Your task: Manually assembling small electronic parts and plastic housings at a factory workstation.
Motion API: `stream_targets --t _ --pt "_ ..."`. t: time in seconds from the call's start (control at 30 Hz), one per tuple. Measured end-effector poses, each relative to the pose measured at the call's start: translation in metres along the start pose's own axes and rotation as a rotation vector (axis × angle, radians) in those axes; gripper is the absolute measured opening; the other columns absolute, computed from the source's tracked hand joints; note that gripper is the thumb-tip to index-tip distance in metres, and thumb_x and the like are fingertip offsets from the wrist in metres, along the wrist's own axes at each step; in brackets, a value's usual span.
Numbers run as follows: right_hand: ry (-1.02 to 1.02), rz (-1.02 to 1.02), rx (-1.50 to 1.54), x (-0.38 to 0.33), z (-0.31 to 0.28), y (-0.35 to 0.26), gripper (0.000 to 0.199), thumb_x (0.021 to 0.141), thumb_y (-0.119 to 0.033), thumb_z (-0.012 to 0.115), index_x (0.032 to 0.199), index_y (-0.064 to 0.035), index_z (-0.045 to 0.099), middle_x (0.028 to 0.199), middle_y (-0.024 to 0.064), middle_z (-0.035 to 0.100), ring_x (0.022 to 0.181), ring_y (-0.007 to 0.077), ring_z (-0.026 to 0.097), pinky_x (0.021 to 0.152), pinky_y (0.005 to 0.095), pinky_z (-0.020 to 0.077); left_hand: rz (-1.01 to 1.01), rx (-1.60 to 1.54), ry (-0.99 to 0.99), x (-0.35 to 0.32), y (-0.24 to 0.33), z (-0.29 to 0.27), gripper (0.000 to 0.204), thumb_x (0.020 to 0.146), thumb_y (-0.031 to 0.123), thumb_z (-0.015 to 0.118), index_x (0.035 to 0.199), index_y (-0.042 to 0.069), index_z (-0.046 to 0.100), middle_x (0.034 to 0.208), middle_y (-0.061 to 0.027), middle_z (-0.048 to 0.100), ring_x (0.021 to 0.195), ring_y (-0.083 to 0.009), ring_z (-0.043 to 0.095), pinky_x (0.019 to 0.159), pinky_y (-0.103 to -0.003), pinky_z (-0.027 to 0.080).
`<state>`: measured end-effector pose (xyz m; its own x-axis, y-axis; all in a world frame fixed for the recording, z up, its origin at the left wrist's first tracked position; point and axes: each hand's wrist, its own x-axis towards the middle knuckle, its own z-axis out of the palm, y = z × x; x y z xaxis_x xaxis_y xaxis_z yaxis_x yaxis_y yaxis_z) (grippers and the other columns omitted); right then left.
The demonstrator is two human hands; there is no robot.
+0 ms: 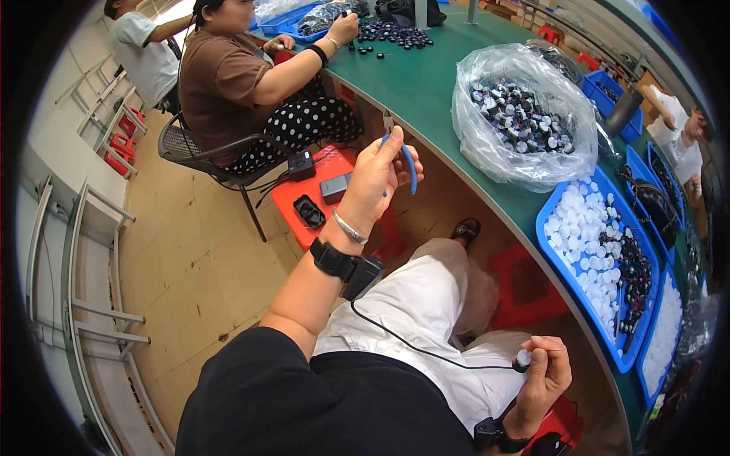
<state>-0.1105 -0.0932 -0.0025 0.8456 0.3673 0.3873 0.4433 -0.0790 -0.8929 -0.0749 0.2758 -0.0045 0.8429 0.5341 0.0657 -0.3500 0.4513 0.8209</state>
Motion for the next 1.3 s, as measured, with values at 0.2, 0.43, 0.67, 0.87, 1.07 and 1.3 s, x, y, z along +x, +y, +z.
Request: stream_targets --t 0.2,0.43,0.67,0.87,1.07,1.3 --pt "-0.006 -0.007 -0.006 0.003 -0.001 -0.001 0.01 0.094 -0.005 0.054 0.097 0.0021 0.06 0.086 0.0088 0.058 0.068 0.0111 0.055 0.06 0.0213 0.0459 0.079 0.025 0.073 0.039 -0.003 -0.016 0.03 0.094 0.037 0.058 0.083 0.01 0.056 0.076 0.0001 0.058 0.074 -0.0115 0.058 0.067 -0.03 0.051" --pt "-0.009 0.039 0.01 0.009 -0.002 0.0 0.009 0.093 -0.003 0.055 0.096 0.002 0.061 0.086 0.0087 0.058 0.071 0.0118 0.056 0.062 0.0211 0.0454 0.185 0.267 0.162 0.122 0.004 -0.011 0.033 0.095 0.035 0.057 0.079 0.006 0.055 0.071 -0.0009 0.055 0.063 -0.0101 0.055 0.054 -0.025 0.048" --pt "0.063 0.063 0.002 0.023 0.0 -0.004 0.006 0.088 -0.002 0.06 0.091 0.0025 0.063 0.08 0.01 0.062 0.071 0.0139 0.057 0.062 0.0223 0.0427 0.097 0.611 0.083 0.185 -0.009 0.009 0.031 0.094 0.032 0.059 0.089 0.001 0.059 0.079 -0.0038 0.061 0.067 -0.0116 0.059 0.056 -0.024 0.049" --pt "0.037 0.106 0.0 0.021 -0.007 0.007 0.008 0.091 -0.003 0.056 0.092 0.0033 0.061 0.085 0.0089 0.058 0.074 0.0139 0.057 0.066 0.0228 0.0446 0.246 1.273 0.181 0.215 -0.046 0.014 0.036 0.085 0.035 0.063 0.099 0.001 0.062 0.095 -0.0184 0.065 0.093 -0.0349 0.059 0.083 -0.044 0.047" --pt "-0.044 0.064 -0.096 0.034 -0.013 -0.004 0.011 0.09 0.005 0.055 0.098 0.0047 0.064 0.091 0.0089 0.063 0.077 0.0138 0.058 0.069 0.023 0.0468 0.419 1.529 0.273 0.21 -0.058 0.011 0.044 0.086 0.039 0.059 0.113 0.003 0.061 0.123 -0.0175 0.054 0.118 -0.0374 0.044 0.101 -0.046 0.034" --pt "-0.05 0.072 -0.073 0.036 -0.013 -0.002 0.011 0.09 0.005 0.055 0.098 0.0048 0.064 0.089 0.0088 0.063 0.077 0.0131 0.058 0.069 0.0225 0.0466 0.389 0.913 0.293 0.205 -0.053 -0.007 0.038 0.087 0.032 0.063 0.11 0.001 0.063 0.115 -0.0177 0.06 0.114 -0.0337 0.049 0.099 -0.04 0.039"
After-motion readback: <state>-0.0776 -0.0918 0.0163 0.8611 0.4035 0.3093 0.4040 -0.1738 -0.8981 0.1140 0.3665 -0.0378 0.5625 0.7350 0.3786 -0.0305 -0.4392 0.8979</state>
